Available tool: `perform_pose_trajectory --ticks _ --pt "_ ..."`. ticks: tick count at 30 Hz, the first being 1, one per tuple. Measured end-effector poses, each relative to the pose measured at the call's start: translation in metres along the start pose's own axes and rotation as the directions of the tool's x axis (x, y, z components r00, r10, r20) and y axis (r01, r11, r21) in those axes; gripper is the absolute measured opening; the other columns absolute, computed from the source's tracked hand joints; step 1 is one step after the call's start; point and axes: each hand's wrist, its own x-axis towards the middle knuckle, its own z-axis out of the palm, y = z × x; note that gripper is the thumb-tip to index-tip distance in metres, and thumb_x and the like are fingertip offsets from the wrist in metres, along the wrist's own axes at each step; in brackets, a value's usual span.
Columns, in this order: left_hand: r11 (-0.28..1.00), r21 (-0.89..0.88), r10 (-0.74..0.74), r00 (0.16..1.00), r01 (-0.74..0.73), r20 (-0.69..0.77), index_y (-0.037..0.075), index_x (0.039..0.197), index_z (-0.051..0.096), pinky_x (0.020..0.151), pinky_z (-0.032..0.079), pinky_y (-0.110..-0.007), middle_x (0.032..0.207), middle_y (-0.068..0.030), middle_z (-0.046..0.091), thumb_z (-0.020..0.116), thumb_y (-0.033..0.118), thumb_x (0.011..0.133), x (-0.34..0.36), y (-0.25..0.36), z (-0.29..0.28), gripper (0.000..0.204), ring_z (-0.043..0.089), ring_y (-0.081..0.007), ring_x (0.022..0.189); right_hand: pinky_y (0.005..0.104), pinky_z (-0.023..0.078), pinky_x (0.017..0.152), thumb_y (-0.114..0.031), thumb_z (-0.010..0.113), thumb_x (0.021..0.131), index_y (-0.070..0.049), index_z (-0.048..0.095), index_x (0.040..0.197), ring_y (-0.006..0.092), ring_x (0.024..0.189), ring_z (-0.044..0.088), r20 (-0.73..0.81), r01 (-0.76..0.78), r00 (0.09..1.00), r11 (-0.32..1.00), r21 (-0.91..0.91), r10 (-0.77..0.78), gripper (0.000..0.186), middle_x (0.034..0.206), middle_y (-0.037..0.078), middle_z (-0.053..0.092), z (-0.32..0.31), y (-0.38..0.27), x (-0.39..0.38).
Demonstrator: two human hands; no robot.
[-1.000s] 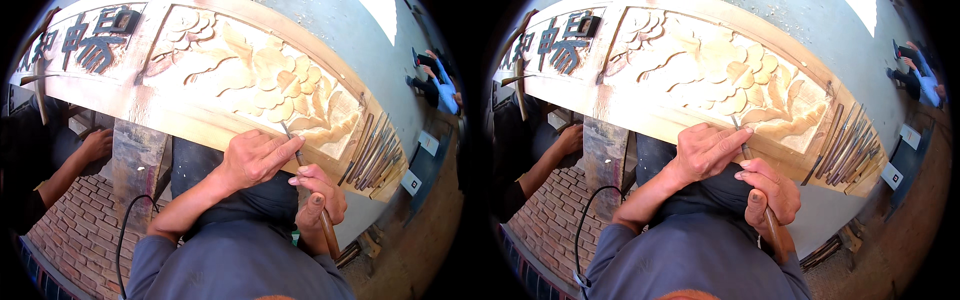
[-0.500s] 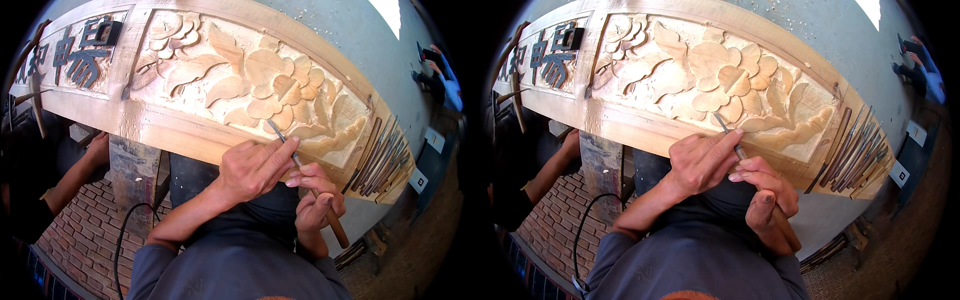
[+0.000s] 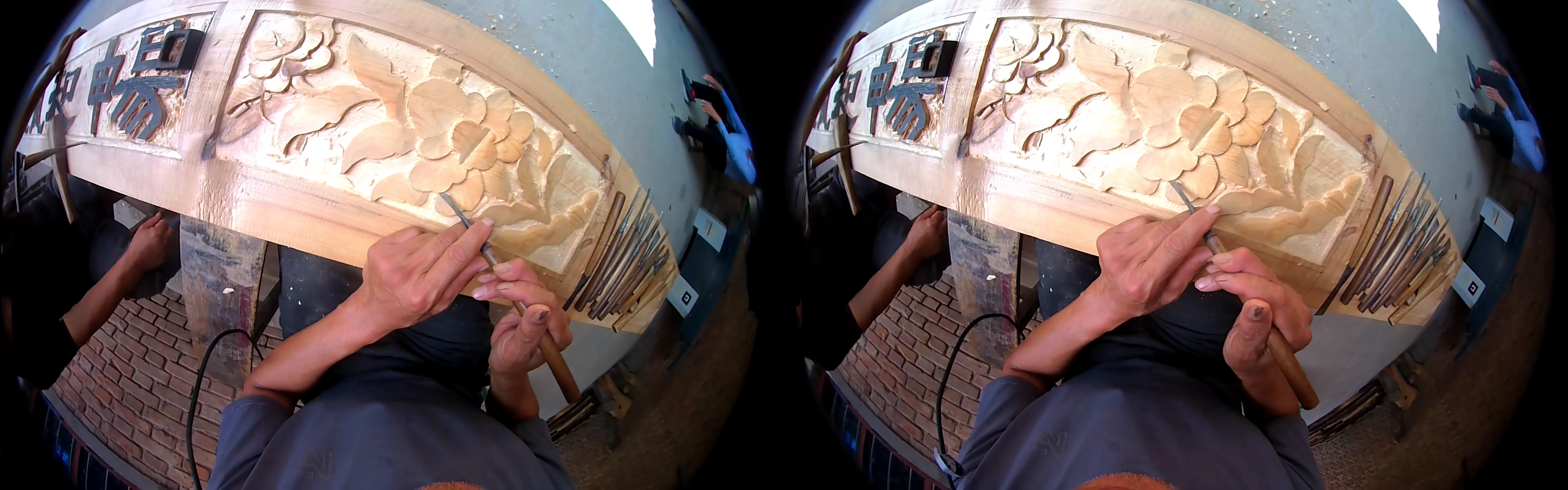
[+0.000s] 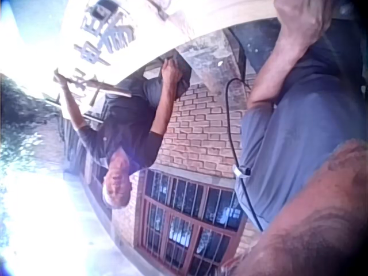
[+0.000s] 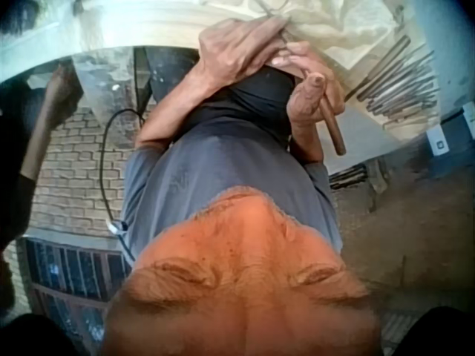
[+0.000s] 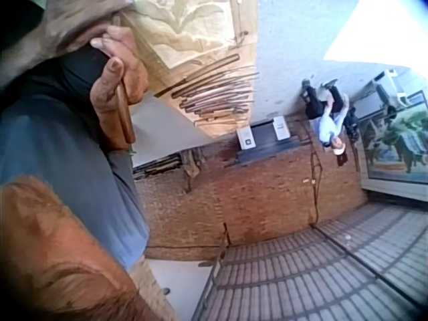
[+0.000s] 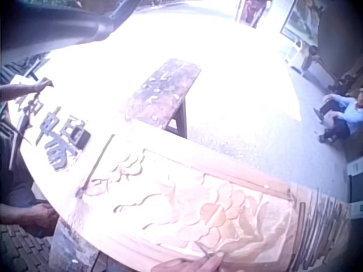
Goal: The person carves a floral design into a wooden plank using a variety of chisels and periodically hits the chisel with a wooden mallet.
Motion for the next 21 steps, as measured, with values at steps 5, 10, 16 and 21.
perform_pose_trajectory --ticks 5,10,16,21 --pt "1.0 -0.021 -0.021 1.0 0.02 -0.02 -0.002 0.143 0.075 0.062 0.055 -0.033 0.111 -0.0126 0.084 0.091 0.011 0.087 -0.001 -0.002 0.001 0.06 0.072 -0.0181 0.07 0.0431 0.067 0.083 -0.024 0.053 0.119 0.007 0.073 0.1 0.036 0.085 0.082 0.055 -0.039 0.998 0.997 -0.06 0.042 0.041 0.088 0.022 0.082 -0.004 -0.016 0.018" --pt "0.998 -0.008 0.07 0.997 -0.07 0.044 0.001 0.143 0.076 0.06 0.052 -0.031 0.11 -0.0085 0.085 0.089 0.012 0.088 0.003 -0.001 -0.003 0.058 0.067 -0.0149 0.064 0.0416 0.065 0.075 -0.031 0.053 0.119 0.008 0.07 0.094 0.0313 0.072 0.077 0.061 0.003 0.998 0.977 -0.213 0.01 0.05 0.084 0.026 0.078 -0.009 -0.033 0.014" --pt "0.994 0.026 0.104 0.995 -0.104 0.003 0.002 0.141 0.078 0.058 0.049 -0.029 0.106 -0.0079 0.085 0.086 0.012 0.089 -0.004 -0.004 0.0 0.054 0.064 -0.013 0.062 0.0395 0.064 0.073 -0.036 0.053 0.119 0.005 0.07 0.093 0.0297 0.073 0.078 0.107 0.009 0.994 0.985 -0.171 0.01 0.052 0.091 0.025 0.08 -0.016 -0.023 0.005" --pt "0.995 0.066 0.072 0.997 -0.07 -0.024 0.001 0.139 0.079 0.057 0.046 -0.028 0.101 -0.008 0.084 0.085 0.01 0.088 -0.003 -0.003 0.002 0.052 0.064 -0.0124 0.062 0.0398 0.064 0.073 -0.039 0.052 0.119 0.003 0.071 0.094 0.0288 0.074 0.078 0.114 -0.022 0.992 0.979 -0.203 0.046 0.052 0.09 0.022 0.08 -0.012 -0.021 0.008"
